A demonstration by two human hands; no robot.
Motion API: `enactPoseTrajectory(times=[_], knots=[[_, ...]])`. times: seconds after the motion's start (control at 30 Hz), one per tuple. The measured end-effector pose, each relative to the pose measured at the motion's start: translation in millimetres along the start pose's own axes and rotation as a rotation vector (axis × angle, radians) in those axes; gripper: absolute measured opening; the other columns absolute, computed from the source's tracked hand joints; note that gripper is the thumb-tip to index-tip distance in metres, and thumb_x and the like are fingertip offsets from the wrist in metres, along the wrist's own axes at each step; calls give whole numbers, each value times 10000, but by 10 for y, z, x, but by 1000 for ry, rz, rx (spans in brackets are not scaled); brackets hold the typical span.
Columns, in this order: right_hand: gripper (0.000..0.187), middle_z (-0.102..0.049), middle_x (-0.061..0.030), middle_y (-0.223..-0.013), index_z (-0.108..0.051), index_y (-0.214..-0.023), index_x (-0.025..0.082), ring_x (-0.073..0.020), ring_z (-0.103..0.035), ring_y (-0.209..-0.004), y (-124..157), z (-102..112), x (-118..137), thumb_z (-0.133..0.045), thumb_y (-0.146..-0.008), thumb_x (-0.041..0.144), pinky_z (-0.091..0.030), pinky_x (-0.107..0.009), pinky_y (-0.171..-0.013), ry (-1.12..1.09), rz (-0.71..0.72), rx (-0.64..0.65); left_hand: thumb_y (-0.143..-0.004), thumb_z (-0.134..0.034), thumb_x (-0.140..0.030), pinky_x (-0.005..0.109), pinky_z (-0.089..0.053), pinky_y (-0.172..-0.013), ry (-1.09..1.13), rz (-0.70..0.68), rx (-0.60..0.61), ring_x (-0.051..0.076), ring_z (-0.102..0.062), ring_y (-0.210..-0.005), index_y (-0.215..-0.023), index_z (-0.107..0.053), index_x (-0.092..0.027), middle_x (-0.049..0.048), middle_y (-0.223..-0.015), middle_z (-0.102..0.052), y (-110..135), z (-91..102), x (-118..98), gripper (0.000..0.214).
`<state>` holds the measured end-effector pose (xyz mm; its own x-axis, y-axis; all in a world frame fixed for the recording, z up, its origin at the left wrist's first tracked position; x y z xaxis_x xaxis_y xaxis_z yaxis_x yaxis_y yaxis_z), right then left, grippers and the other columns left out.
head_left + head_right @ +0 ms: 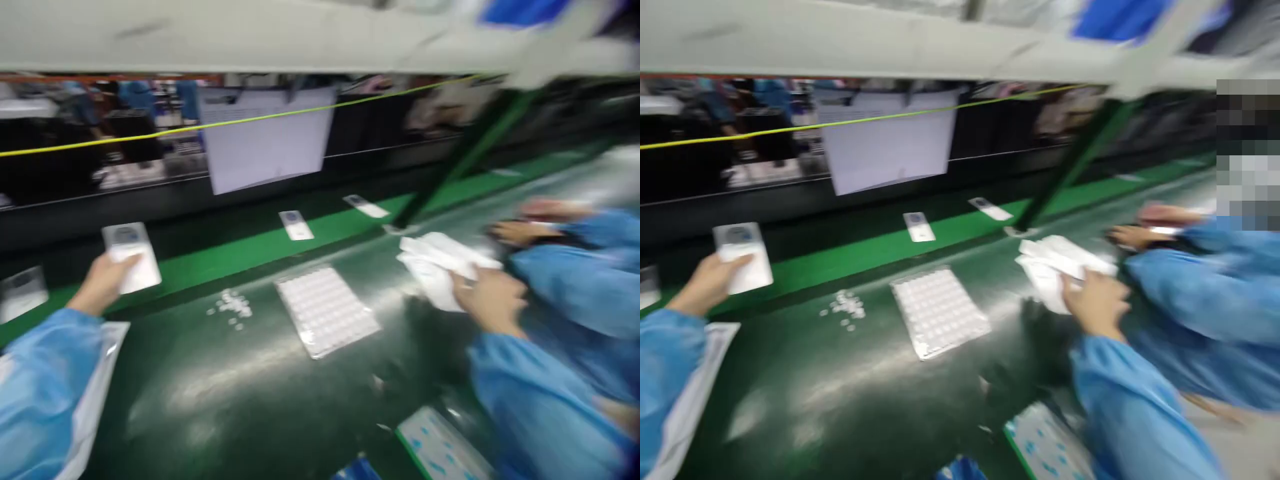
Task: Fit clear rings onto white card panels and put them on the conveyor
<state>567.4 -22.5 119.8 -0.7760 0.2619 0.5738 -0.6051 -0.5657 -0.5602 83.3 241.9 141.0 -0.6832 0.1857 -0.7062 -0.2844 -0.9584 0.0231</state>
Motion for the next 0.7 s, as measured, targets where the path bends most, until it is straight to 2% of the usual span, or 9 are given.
enactPoseTrajectory(times=[0.07, 0.1, 0.2, 0.27, 0.3, 0.4, 0.53, 0.6, 0.7], knots=[[513, -718, -255, -830, -764, -822, 155, -365, -720, -833, 89, -399, 266, -613, -919, 636, -502, -522, -700, -49, -14, 81, -921, -679, -425, 315, -605, -787, 134, 108, -123, 182, -718, -758, -1027, -717, -60, 45, -863, -739, 442, 178, 384, 383], [491, -743, -244, -877, -779, -885, 189, -358, -728, -852, 242, -670, 506, -618, -906, 652, -518, -506, -704, -126, 9, 238, -868, -742, -433, 298, -605, -762, 273, 133, -150, 210, -739, -816, -1048, -715, -79, 73, -915, -765, 678, 134, 507, 398], [495, -773, -163, -1090, -788, -954, 231, -312, -740, -956, 1123, -1294, 1520, -571, -923, 676, -582, -427, -763, -507, 54, 831, -770, -846, -407, 360, -608, -787, 733, 149, -66, 268, -745, -910, -1158, -678, -107, 159, -1102, -768, 1286, -373, 639, 519], [492, -786, -112, -972, -744, -1090, 196, -252, -741, -850, 1785, -1490, 2188, -606, -926, 639, -587, -354, -716, -715, 43, 1216, -733, -876, -399, 340, -598, -796, 828, 156, -11, 268, -736, -937, -1136, -680, -118, 147, -1102, -766, 1582, -704, 645, 529], [483, -776, -83, -871, -738, -1010, 179, -220, -725, -769, 2032, -1547, 2438, -604, -932, 636, -572, -315, -666, -776, 30, 1343, -733, -874, -399, 327, -592, -786, 841, 163, -4, 261, -733, -928, -1108, -686, -118, 138, -1079, -769, 1689, -813, 657, 505], [484, -697, -18, -681, -660, -780, 166, -151, -645, -613, 2428, -1688, 2786, -599, -951, 615, -507, -251, -575, -840, 2, 1540, -778, -828, -431, 317, -584, -759, 956, 223, -13, 262, -735, -914, -1059, -710, -112, 139, -1054, -774, 1837, -951, 772, 441], [465, -662, 3, -637, -630, -718, 172, -134, -617, -580, 2563, -1780, 2739, -533, -1024, 508, -468, -236, -552, -718, 156, 1521, -783, -821, -392, 363, -594, -836, 1220, 349, -12, 309, -739, -1014, -1072, -743, -99, 175, -1125, -769, 1804, -985, 970, 418], [394, -679, 3, -641, -683, -771, 179, -132, -617, -562, 2518, -1759, 2710, -537, -1039, 428, -465, -238, -538, -627, 301, 1279, -765, -822, -342, 379, -600, -835, 1297, 388, -28, 320, -742, -1015, -1069, -747, -102, 176, -1130, -769, 1791, -998, 1026, 394], [174, -746, -25, -771, -739, -948, 195, -138, -669, -634, 2424, -1569, 2782, -599, -1020, 266, -522, -243, -606, -559, 571, 743, -772, -764, -327, 353, -591, -810, 1342, 418, -32, 291, -748, -936, -970, -755, -109, 139, -1007, -789, 1822, -1054, 1058, 294]])
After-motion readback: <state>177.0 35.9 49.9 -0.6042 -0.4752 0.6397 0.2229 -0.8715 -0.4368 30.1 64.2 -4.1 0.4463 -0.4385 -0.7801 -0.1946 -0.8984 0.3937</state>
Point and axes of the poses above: each hand's wrist, its own y-axis away from the middle knuckle, its own z-axis out of the back of the hand, x = y × z, the point moved 6 cm from there along -y, towards the middle knuckle
